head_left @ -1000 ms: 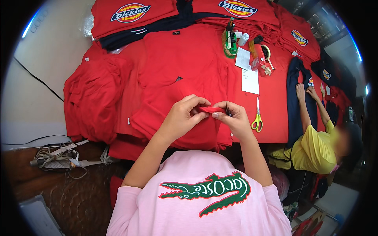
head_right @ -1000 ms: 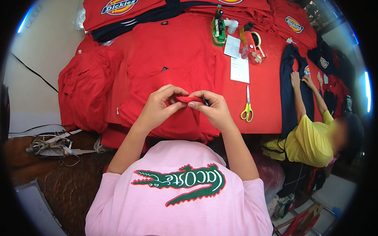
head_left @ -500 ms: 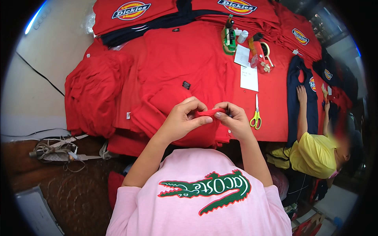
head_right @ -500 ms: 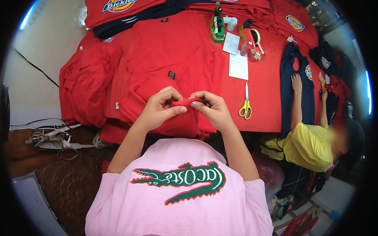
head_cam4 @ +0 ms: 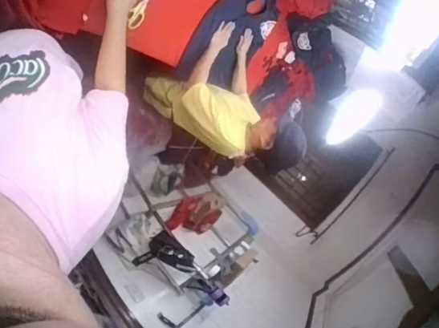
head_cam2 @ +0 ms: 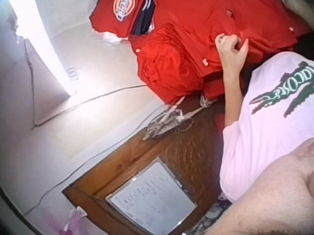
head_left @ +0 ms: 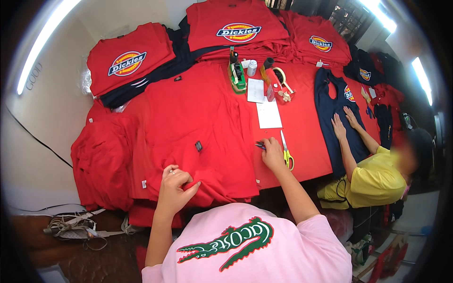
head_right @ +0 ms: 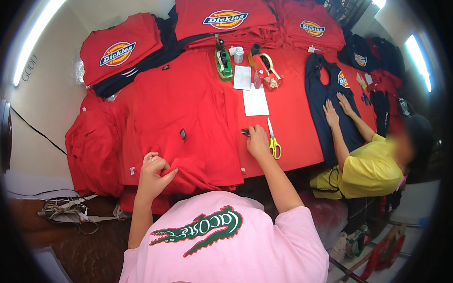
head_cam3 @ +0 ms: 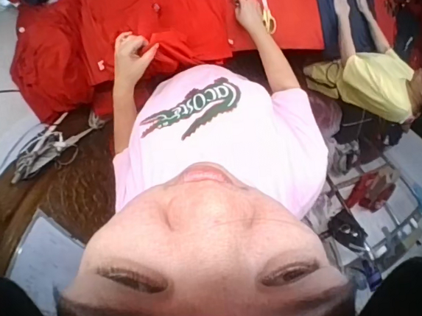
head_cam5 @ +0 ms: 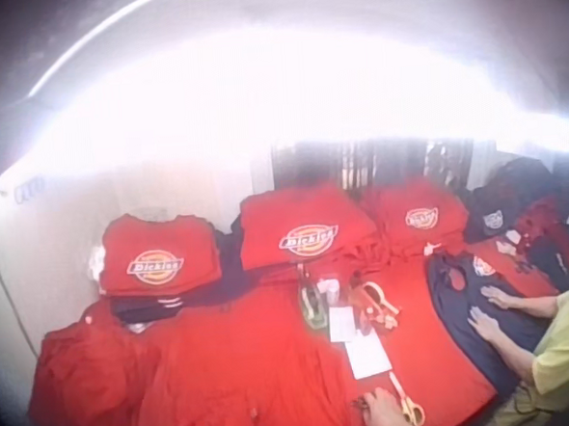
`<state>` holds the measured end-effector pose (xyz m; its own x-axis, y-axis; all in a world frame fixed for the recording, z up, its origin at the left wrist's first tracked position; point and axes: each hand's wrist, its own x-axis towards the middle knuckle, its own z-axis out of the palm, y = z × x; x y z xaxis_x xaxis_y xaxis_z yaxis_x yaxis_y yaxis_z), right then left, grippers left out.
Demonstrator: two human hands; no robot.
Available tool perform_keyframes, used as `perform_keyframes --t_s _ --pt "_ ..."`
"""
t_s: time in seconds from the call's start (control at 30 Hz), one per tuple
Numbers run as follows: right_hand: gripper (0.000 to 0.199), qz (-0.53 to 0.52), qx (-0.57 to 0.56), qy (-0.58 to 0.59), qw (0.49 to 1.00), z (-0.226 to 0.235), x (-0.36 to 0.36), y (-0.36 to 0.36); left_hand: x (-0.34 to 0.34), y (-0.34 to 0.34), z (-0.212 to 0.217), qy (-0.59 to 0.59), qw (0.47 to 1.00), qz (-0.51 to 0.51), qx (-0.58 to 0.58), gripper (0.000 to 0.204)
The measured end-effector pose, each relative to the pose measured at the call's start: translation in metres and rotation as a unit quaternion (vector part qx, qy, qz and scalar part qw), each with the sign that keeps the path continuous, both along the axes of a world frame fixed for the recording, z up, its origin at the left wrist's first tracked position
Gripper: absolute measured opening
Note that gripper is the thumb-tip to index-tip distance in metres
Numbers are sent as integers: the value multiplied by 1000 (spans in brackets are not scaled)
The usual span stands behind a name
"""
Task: The person processes red and blue garments at a work table, using shears and a small tool to trim threads or labels, folding the items, and checking for quality.
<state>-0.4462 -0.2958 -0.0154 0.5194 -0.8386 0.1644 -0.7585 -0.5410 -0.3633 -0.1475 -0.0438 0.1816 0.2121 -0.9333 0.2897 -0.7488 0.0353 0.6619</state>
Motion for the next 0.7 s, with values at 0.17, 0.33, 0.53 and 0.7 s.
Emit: perform_keyframes --t_s 0.17,0.33,0.53,0.7 --pt "35 -26 20 -95 995 21 20 -49 4 2 38 344 932 66 95 25" --pt "24 -184 -1 -268 946 68 25 -148 15 5 30 425 905 7 -17 11" --pt "27 -263 -14 -86 961 77 -14 -257 19 -26 10 443 889 6 115 18" --pt "24 -166 33 -7 986 61 -32 -297 32 -67 6 463 869 17 174 16"
